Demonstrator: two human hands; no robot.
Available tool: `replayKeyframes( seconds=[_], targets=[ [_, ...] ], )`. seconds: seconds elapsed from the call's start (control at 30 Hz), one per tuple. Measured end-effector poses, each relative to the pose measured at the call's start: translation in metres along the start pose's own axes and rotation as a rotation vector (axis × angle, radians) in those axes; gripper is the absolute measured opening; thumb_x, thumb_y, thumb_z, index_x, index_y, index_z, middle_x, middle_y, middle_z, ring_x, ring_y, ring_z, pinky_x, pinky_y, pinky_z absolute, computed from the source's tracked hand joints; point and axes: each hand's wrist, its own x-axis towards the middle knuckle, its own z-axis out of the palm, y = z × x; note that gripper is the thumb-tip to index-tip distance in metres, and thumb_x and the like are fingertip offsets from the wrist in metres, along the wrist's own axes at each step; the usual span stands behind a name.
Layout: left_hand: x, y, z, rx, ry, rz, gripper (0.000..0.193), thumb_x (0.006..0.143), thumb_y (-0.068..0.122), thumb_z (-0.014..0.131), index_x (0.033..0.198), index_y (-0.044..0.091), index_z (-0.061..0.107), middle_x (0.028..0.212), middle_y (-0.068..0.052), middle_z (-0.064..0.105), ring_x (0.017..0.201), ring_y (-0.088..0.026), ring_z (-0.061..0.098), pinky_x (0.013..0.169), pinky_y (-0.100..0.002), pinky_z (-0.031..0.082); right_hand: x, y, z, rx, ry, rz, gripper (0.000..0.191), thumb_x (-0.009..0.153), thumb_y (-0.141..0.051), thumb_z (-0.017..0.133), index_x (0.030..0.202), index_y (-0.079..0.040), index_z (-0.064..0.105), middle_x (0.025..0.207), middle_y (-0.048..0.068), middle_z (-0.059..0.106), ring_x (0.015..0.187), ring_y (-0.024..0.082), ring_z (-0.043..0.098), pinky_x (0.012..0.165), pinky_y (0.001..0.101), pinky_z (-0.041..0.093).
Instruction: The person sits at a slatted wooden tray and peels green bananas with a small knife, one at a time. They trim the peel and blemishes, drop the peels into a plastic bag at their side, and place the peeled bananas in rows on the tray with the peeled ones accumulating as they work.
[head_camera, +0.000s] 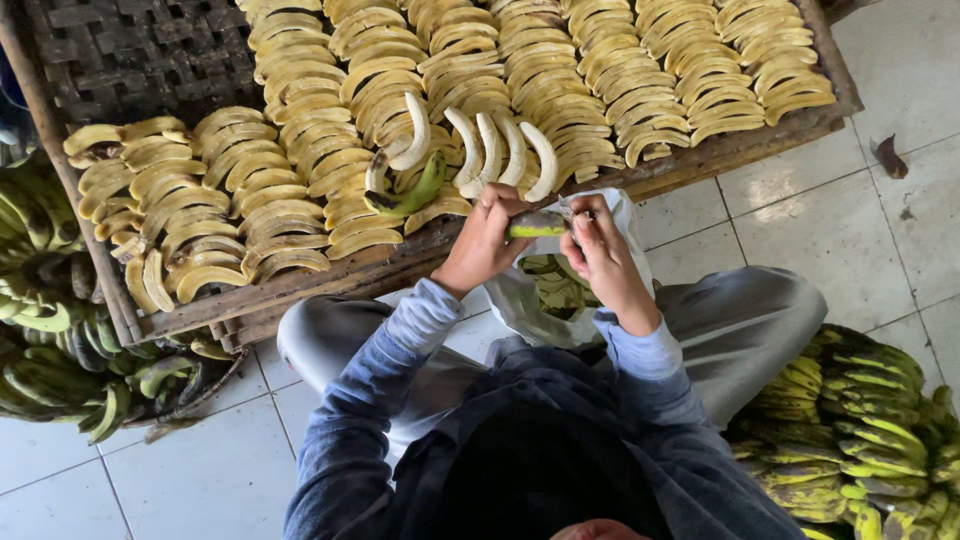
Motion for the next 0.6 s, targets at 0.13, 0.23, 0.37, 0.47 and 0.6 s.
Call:
replayKeyframes(
  seconds=[0.13,0.23,0.37,0.47,0.6],
  targets=[
    [-0.002,-0.003,0.007,0.042,0.081,0.038,0.054,0.076,-0.007,0.078,0.126,0.010,0.067,0.122,-0.015,0.056,0.129,-0.037,0.057,0.110,-0.048,0.049,-0.013,-0.005,-0.007,0.201,-0.125,0.125,0.031,0.109,-0.040,0.044,0.123,-0.013,0.045,0.074,0.001,0.050,0.055,0.005,0.037,0.048,0.0202,0.029],
    [-0.002,0.003,0.013,0.046,0.108,0.110,0.047,0.082,-0.013,0.076,0.124,0.007,0.070,0.128,-0.012,0.060,0.141,-0.039,0.053,0.128,-0.055,0.034,-0.010,0.002,-0.018,0.380,-0.192,0.163,0.032,0.113,-0.043,0.043,0.116,-0.012,0.049,0.073,0.000,0.047,0.054,0.005,0.036,0.046,0.0207,0.028],
    [-0.003,0.018,0.019,-0.206,0.126,0.089,0.043,0.086,-0.007,0.080,0.123,0.008,0.064,0.138,-0.012,0.059,0.146,-0.041,0.048,0.127,-0.052,0.038,0.007,0.035,-0.051,0.534,-0.152,0.142,0.034,0.113,-0.045,0.044,0.102,-0.013,0.047,0.070,-0.001,0.044,0.050,0.006,0.034,0.041,0.0226,0.025],
    [-0.001,0.022,0.019,-0.357,0.258,0.020,0.040,0.087,-0.005,0.076,0.122,0.007,0.060,0.142,-0.016,0.057,0.139,-0.041,0.054,0.111,-0.049,0.049,0.002,0.082,-0.082,0.548,-0.017,0.292,0.031,0.107,-0.045,0.042,0.101,-0.016,0.049,0.067,-0.002,0.043,0.046,0.005,0.033,0.039,0.0217,0.023],
    [-0.001,0.021,0.018,-0.302,0.503,-0.068,0.034,0.095,0.000,0.070,0.126,0.005,0.058,0.140,-0.013,0.055,0.130,-0.034,0.059,0.105,-0.043,0.055,-0.020,0.169,-0.100,0.582,-0.032,0.424,0.048,0.115,-0.047,0.042,0.090,-0.007,0.043,0.068,-0.001,0.042,0.048,0.007,0.034,0.039,0.0239,0.026]
  ],
)
